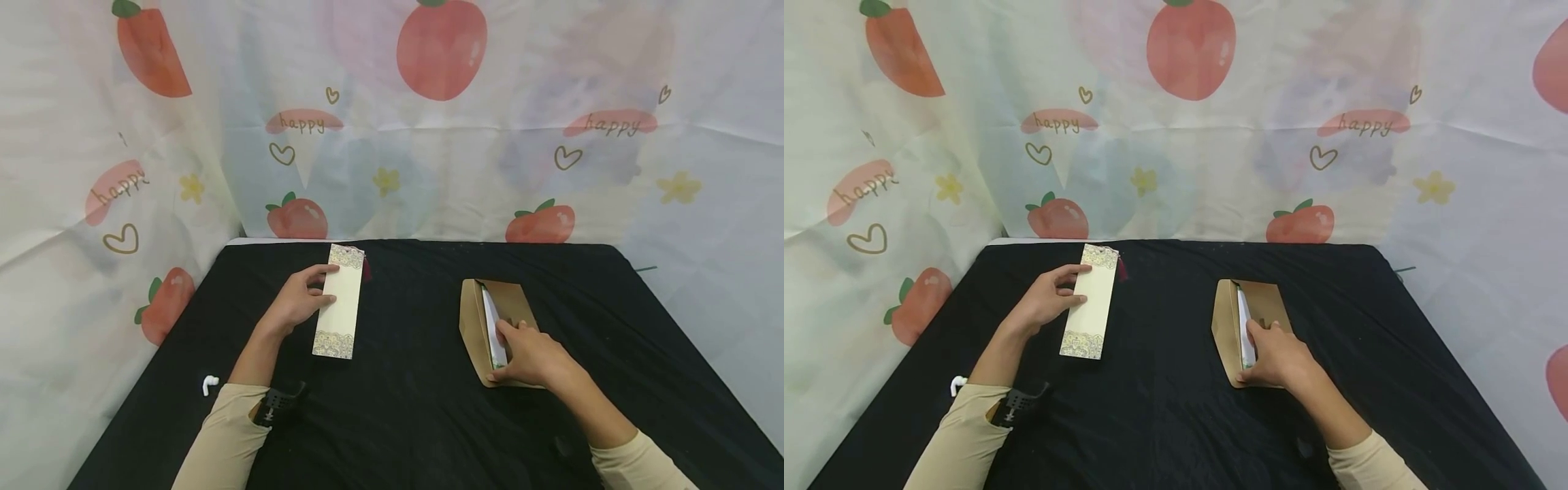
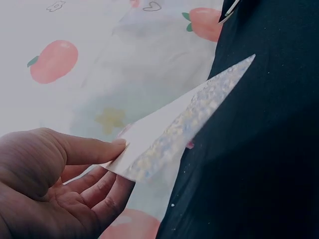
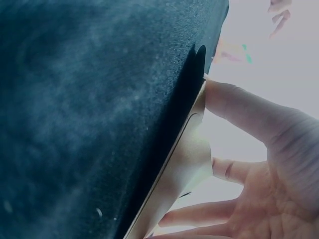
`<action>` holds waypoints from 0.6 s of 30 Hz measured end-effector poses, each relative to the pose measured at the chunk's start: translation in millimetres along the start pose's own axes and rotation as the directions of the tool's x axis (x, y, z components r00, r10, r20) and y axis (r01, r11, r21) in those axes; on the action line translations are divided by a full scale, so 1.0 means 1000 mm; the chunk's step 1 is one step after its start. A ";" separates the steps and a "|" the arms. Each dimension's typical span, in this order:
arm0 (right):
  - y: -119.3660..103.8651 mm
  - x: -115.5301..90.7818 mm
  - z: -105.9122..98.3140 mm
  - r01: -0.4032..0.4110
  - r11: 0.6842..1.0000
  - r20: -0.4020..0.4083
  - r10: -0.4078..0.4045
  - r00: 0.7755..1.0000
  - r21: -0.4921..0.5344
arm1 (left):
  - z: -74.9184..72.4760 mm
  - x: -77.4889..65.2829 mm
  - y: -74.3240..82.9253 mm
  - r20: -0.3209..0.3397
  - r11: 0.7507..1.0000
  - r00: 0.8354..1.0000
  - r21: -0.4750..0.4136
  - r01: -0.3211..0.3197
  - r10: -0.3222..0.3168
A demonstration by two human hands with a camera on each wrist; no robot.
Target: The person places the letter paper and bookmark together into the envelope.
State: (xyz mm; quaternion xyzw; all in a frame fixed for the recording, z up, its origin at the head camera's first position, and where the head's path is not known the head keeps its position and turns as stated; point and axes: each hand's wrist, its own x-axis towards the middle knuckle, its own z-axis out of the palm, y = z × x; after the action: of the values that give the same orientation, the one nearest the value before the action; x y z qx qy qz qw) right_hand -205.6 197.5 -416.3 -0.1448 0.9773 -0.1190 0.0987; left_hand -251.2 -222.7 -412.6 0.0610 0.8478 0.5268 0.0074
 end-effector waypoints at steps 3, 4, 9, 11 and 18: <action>-0.001 0.000 0.000 0.001 1.000 0.001 -0.001 1.000 0.005 | 0.003 0.000 0.001 0.006 1.000 1.000 0.001 0.002 -0.002; -0.001 0.000 0.000 0.002 1.000 0.001 -0.002 1.000 0.007 | 0.004 0.000 0.001 0.008 1.000 1.000 -0.001 0.003 -0.003; -0.001 0.001 0.001 0.007 1.000 0.000 -0.007 1.000 0.013 | 0.013 0.002 0.002 0.031 1.000 1.000 -0.007 -0.002 0.002; 0.000 0.001 0.001 0.006 1.000 0.004 -0.006 1.000 0.014 | 0.017 0.003 0.003 0.042 1.000 0.999 -0.012 -0.005 0.005; -0.001 -0.002 0.003 -0.001 1.000 -0.006 0.001 1.000 0.012 | 0.033 0.008 0.008 0.064 1.000 0.998 0.021 -0.002 0.001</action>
State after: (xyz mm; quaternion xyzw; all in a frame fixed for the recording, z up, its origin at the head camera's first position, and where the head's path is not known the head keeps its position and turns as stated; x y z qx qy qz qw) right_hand -203.3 196.7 -418.7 -0.1436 0.9769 -0.1252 0.0965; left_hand -256.2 -189.1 -420.1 0.0783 0.8526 0.5157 0.0336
